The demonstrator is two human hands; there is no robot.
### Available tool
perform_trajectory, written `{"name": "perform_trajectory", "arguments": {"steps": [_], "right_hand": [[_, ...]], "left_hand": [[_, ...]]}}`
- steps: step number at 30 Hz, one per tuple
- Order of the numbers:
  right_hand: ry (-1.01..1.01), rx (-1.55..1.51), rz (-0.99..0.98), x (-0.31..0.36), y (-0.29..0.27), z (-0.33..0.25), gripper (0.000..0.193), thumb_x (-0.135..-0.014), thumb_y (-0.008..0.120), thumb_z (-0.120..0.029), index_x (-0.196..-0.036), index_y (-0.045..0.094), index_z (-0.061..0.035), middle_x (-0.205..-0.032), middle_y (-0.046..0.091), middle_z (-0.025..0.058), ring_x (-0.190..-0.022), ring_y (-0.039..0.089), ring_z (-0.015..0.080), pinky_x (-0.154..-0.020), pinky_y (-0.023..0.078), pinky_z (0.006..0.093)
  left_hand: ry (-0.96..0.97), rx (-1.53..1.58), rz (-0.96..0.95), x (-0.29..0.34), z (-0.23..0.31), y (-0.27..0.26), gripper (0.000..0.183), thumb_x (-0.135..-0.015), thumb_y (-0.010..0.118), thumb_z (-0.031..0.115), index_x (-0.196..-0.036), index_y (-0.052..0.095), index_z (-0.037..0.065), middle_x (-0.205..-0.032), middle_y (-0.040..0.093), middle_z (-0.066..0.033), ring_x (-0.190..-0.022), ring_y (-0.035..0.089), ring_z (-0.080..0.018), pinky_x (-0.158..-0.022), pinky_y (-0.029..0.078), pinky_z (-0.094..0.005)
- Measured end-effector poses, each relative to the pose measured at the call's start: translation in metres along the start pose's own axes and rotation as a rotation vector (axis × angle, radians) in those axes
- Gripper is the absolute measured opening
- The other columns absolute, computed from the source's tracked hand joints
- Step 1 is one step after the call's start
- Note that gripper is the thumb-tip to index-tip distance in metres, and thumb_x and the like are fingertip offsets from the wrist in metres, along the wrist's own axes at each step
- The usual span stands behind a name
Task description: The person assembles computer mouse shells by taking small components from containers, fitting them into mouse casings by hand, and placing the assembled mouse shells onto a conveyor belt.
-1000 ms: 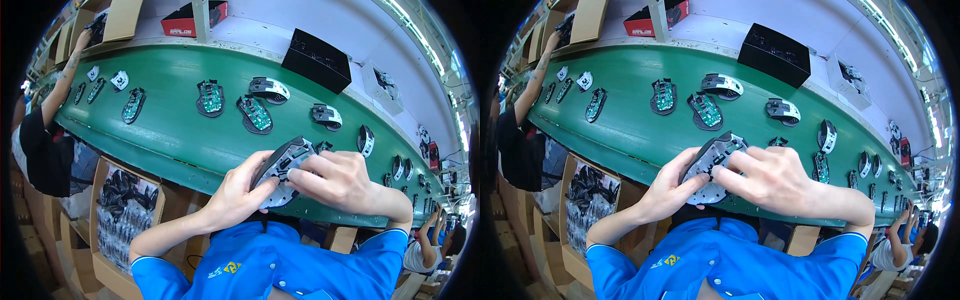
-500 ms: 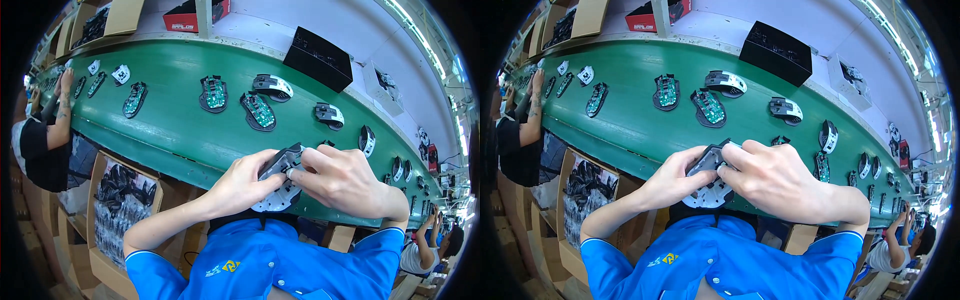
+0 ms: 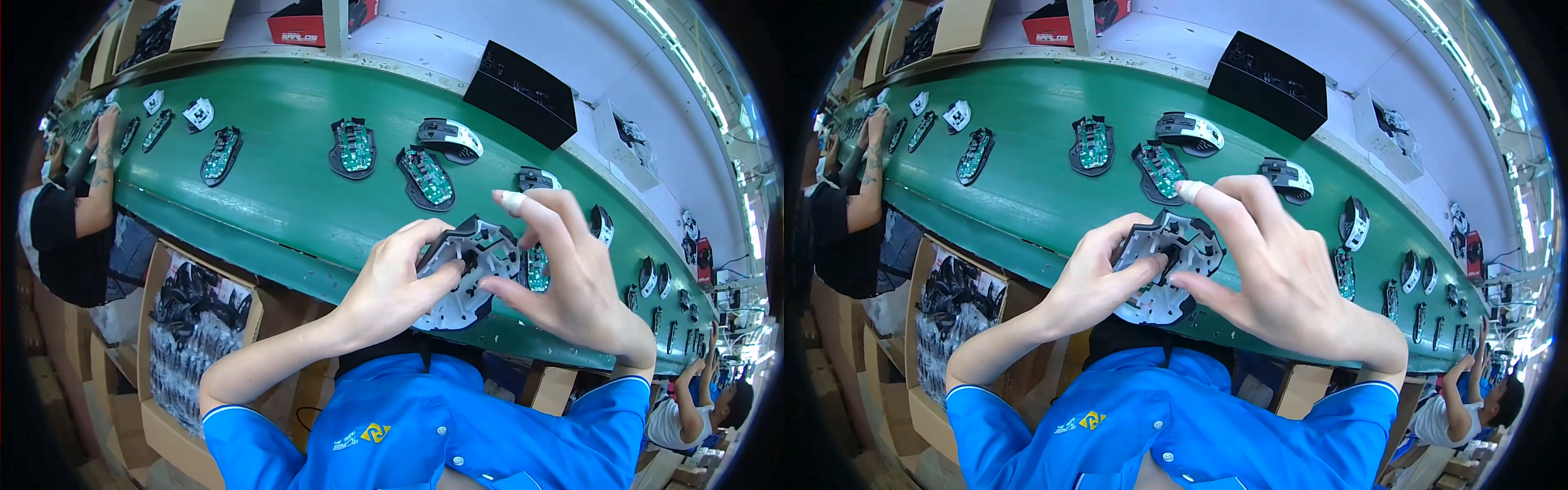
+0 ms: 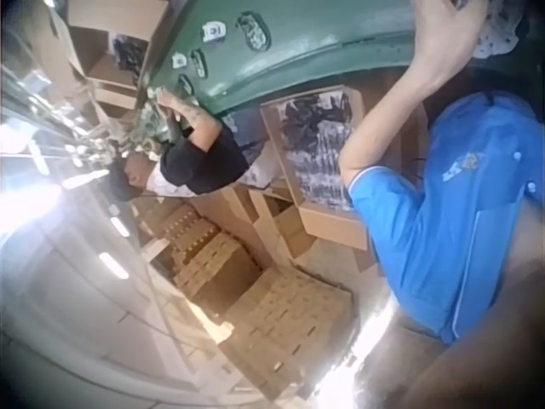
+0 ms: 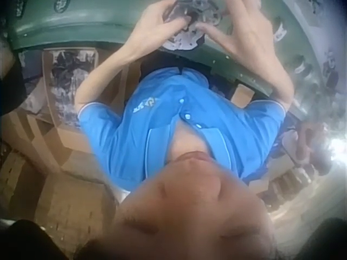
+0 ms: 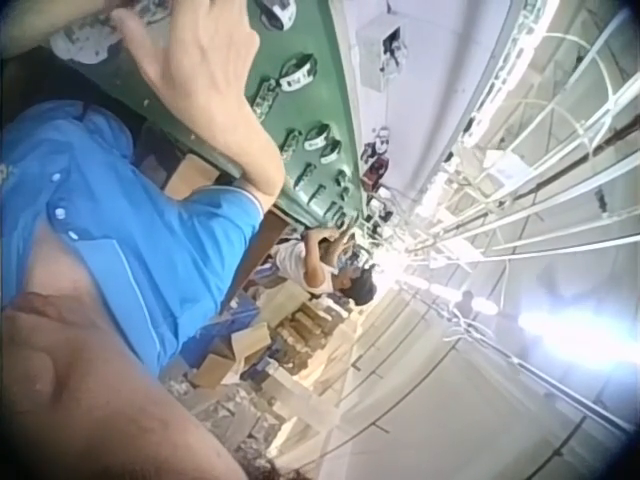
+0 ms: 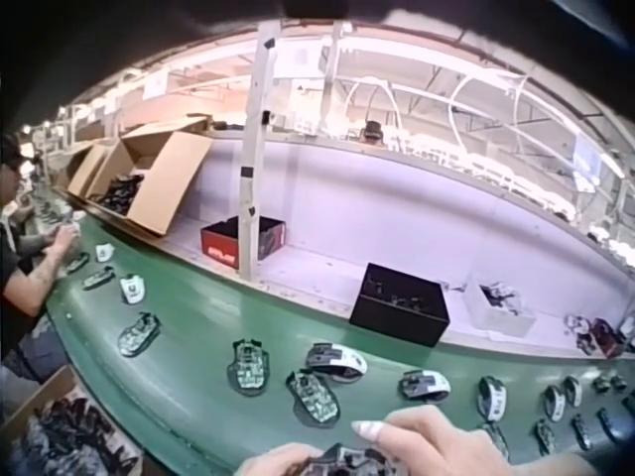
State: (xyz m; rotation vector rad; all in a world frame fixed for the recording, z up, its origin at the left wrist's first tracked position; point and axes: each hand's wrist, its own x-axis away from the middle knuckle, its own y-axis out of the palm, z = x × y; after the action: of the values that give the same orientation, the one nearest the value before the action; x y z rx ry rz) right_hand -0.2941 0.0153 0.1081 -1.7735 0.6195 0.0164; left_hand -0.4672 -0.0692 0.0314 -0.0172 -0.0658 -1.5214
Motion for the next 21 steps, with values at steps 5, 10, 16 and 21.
{"name": "perform_trajectory", "arguments": {"steps": [5, 10, 16, 21], "right_hand": [[0.052, -0.198, 0.018, -0.002, 0.015, 0.002, 0.053, -0.073, 0.072, -0.009, -0.120, 0.047, -0.0044, -0.091, 0.053, 0.0124, -0.076, 0.062, 0.0266, -0.060, 0.051, 0.0349], [0.037, -0.173, 0.017, -0.002, 0.019, 0.003, 0.058, -0.071, 0.074, -0.009, -0.122, 0.046, -0.0044, -0.092, 0.053, 0.0125, -0.077, 0.062, 0.0266, -0.060, 0.051, 0.0347], [0.217, -0.311, 0.032, 0.007, 0.040, -0.002, 0.099, -0.068, 0.076, -0.007, -0.145, 0.014, -0.0071, -0.124, 0.048, 0.0129, -0.100, 0.055, 0.0195, -0.057, 0.051, 0.0240], [0.209, -0.457, 0.133, 0.005, 0.072, -0.002, 0.096, -0.075, 0.064, -0.001, -0.145, -0.001, -0.0031, -0.133, 0.037, 0.0214, -0.105, 0.055, 0.0247, -0.080, 0.050, 0.0331]], "left_hand": [[0.224, -0.046, 0.093, 0.001, -0.004, 0.004, 0.023, -0.080, 0.059, 0.009, -0.100, 0.057, -0.003, -0.091, 0.055, -0.0119, -0.077, 0.057, -0.0173, -0.066, 0.046, -0.0308], [0.083, -0.023, 0.049, 0.001, 0.003, -0.001, 0.022, -0.080, 0.060, 0.007, -0.100, 0.059, -0.003, -0.094, 0.055, -0.0106, -0.080, 0.057, -0.0147, -0.067, 0.046, -0.0289], [0.190, 0.074, 0.195, -0.008, 0.000, -0.005, 0.021, -0.079, 0.060, 0.002, -0.099, 0.061, -0.004, -0.110, 0.051, -0.0098, -0.092, 0.057, -0.0135, -0.077, 0.048, -0.0255], [0.241, 0.166, 0.239, -0.010, -0.009, -0.002, 0.020, -0.081, 0.059, 0.001, -0.100, 0.059, -0.005, -0.118, 0.046, -0.0113, -0.097, 0.057, -0.0137, -0.084, 0.047, -0.0264]]}}
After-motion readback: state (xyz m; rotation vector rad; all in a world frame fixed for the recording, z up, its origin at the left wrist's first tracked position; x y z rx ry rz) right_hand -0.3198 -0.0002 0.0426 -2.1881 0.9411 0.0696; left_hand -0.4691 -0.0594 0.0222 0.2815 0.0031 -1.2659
